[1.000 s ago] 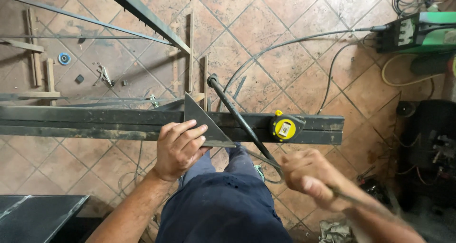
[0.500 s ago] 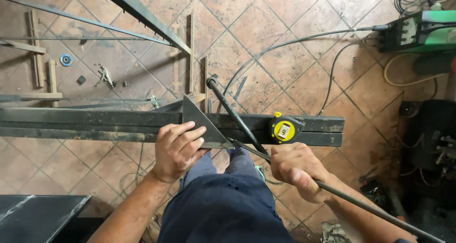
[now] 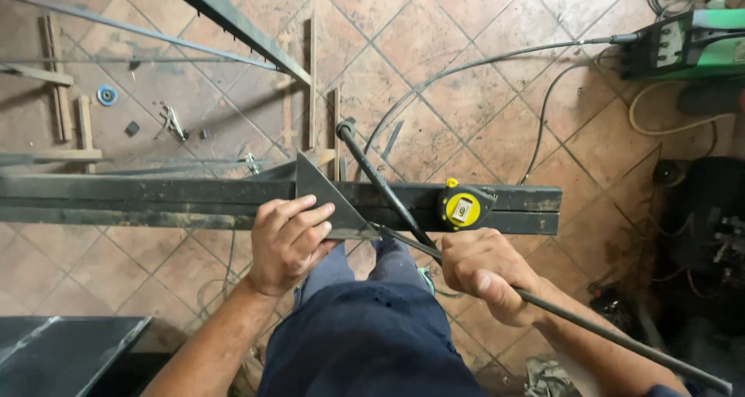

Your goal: Measuring, marking, and cutting metal beams using a tape measure, square, and angle grinder

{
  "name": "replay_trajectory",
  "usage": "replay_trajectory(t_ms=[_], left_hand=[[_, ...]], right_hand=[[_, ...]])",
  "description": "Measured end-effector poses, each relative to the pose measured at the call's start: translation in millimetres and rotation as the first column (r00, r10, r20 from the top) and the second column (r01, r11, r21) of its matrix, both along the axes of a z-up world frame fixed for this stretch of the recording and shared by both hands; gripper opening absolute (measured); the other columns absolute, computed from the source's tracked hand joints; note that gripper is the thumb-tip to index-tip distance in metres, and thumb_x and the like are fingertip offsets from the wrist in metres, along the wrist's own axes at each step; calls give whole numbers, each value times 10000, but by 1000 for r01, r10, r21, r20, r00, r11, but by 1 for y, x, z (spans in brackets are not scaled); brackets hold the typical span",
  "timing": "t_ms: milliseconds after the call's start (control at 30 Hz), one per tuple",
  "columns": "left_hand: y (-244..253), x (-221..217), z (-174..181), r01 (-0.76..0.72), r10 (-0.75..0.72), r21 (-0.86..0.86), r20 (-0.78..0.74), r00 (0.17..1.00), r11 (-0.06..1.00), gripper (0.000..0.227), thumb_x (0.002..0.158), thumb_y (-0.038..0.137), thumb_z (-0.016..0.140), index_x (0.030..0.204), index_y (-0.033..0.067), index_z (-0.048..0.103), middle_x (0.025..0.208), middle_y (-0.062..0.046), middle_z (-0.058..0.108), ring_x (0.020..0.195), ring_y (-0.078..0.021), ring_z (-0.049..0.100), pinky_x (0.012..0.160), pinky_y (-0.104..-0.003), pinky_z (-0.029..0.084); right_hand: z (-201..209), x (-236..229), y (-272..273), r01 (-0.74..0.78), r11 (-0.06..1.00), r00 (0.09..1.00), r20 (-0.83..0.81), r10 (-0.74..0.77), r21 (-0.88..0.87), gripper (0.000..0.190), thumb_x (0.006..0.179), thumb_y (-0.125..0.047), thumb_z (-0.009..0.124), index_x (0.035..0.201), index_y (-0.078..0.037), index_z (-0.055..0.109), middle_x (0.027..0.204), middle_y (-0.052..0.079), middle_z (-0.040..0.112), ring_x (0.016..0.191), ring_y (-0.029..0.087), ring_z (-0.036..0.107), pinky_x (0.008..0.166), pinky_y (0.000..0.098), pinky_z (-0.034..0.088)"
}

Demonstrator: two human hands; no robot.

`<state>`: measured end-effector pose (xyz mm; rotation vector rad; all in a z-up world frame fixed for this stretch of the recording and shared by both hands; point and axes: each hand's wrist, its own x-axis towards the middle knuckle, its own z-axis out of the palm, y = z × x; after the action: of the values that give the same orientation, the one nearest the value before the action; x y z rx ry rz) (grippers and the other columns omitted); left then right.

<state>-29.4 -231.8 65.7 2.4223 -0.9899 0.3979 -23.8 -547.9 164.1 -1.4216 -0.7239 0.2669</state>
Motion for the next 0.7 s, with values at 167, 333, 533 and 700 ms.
replay_trajectory(t_ms=[167, 333, 533, 700], left_hand=[[2, -4, -5, -9, 9, 14, -2, 1000, 1000, 237, 940, 331, 782, 949, 129, 659, 1196, -11, 749, 1167, -271, 662, 910, -458, 451], [3, -3, -8, -23, 23, 26, 26, 999, 999, 246, 930, 337, 800, 948, 138, 655, 1198, -4, 748, 1173, -269, 647, 902, -455, 441], [5, -14, -16, -49, 48, 23, 24, 999, 999, 245, 1003, 412, 634, 964, 175, 679, 1220, 8, 739, 1179, -254, 652, 885, -485, 474], [2, -11, -11, 5, -12, 79, 88, 996, 997, 93, 1009, 217, 650, 1017, 126, 641, 1236, -23, 726, 1184, -259, 653, 946, -458, 453]], right_hand=[[8, 1, 2, -60, 998, 998, 16, 61, -20, 556, 1122, -376, 214, 667, -92, 360, 623, 60, 401, 549, 243, 343, 576, 391, 309], [12, -12, -11, -122, 990, 991, 38, 125, -64, 537, 1125, -353, 194, 678, -85, 325, 630, 69, 309, 534, 265, 271, 580, 427, 262], [-8, -60, -59, -90, 951, 903, -428, -48, -296, 652, 1037, -555, 326, 615, -90, 501, 577, 29, 472, 520, 210, 424, 551, 378, 363], [-16, -90, -52, 136, 958, 881, -411, -233, -253, 689, 1043, -595, 374, 608, -84, 530, 641, 113, 683, 594, 221, 658, 615, 323, 508]])
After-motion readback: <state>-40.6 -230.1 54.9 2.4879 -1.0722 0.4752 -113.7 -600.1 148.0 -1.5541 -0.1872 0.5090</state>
